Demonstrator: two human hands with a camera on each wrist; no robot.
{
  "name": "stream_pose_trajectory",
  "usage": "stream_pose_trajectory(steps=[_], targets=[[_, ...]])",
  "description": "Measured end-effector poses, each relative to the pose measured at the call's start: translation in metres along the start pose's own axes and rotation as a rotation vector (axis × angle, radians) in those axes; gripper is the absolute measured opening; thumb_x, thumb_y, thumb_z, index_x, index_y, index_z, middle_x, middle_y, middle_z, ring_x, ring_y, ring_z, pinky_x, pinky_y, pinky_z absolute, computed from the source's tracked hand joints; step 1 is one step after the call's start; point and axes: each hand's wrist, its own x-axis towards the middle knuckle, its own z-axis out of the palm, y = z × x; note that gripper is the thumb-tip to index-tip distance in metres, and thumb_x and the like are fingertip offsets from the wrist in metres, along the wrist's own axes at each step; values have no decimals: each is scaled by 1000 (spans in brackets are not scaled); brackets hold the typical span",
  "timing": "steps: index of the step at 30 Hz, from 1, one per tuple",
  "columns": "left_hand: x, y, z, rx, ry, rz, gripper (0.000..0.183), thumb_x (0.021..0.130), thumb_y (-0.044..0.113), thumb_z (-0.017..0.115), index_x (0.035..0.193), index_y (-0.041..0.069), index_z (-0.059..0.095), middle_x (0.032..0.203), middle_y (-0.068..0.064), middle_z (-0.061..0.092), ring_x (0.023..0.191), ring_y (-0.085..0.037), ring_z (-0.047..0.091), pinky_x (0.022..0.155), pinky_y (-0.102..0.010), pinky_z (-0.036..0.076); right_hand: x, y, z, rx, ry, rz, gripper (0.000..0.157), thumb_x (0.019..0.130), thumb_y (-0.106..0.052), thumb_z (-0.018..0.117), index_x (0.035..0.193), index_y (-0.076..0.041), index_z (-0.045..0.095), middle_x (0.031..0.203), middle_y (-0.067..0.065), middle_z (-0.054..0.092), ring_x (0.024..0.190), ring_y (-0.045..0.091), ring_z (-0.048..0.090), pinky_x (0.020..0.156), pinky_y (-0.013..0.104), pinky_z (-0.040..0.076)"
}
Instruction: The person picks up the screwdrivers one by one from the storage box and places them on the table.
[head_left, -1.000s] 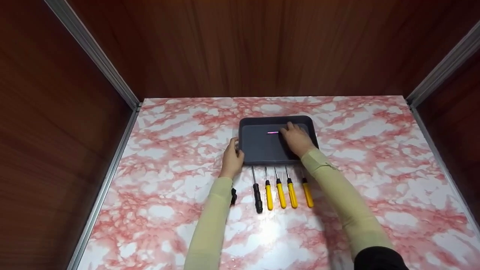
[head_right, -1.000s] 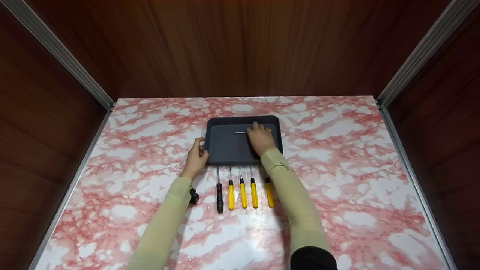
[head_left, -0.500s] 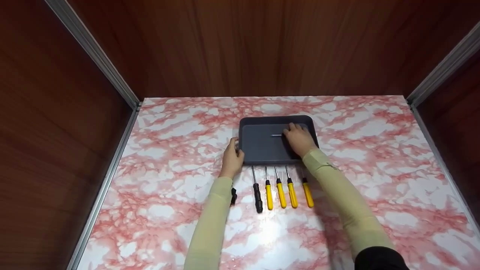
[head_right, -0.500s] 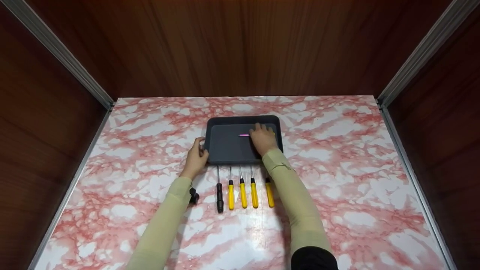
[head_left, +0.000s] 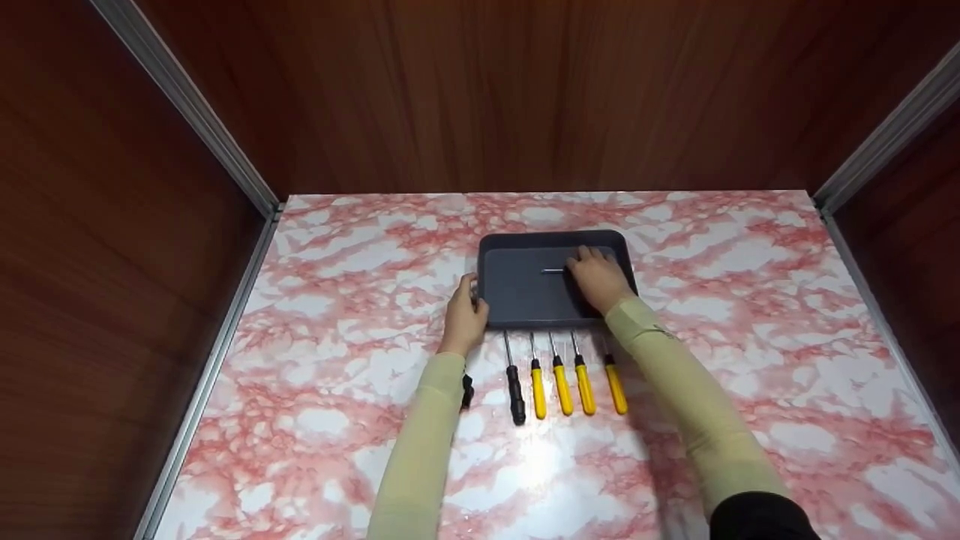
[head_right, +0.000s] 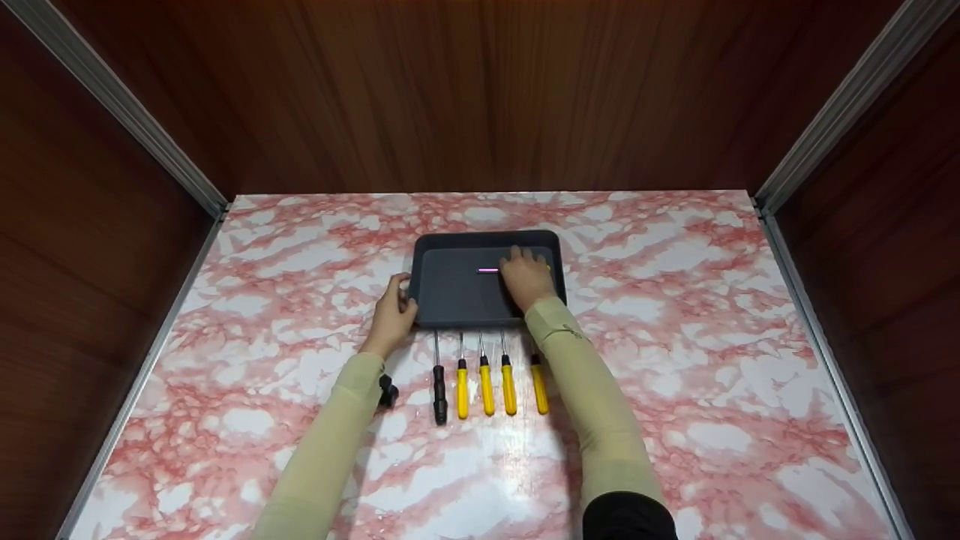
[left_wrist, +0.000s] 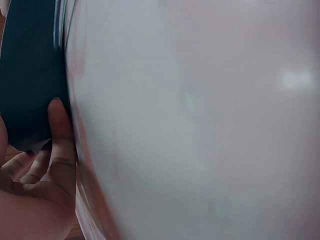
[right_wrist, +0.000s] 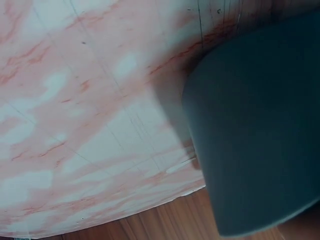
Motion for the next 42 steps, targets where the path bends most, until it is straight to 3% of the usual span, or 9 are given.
stream_pose_trajectory(steps=[6,18,42], targets=[[1,-1,0,0,-1,2,45,88,4,43,132,11,36,76,-4,45,62,-16,41,58,-29,35,0,1,1,-7,26,-9,28,80,5,51,105,-4,61,103,21,49,99,38,47,78,53,39],[0,-2,0,4,17,14,45,87,3,45,130,11,38,77,-5,46,65,-17,43,60,-30,37,-2,3,4,-6,47,-2,28,76,8,52,102,-1,57,102,21,50,94,38,50,71,51,43],[1,-1,0,8,26,23,44,86,3,46,129,10,40,79,-5,49,66,-16,45,60,-30,38,-3,7,3,-10,53,-4,25,80,4,51,103,-3,58,103,21,52,94,38,51,75,51,42]])
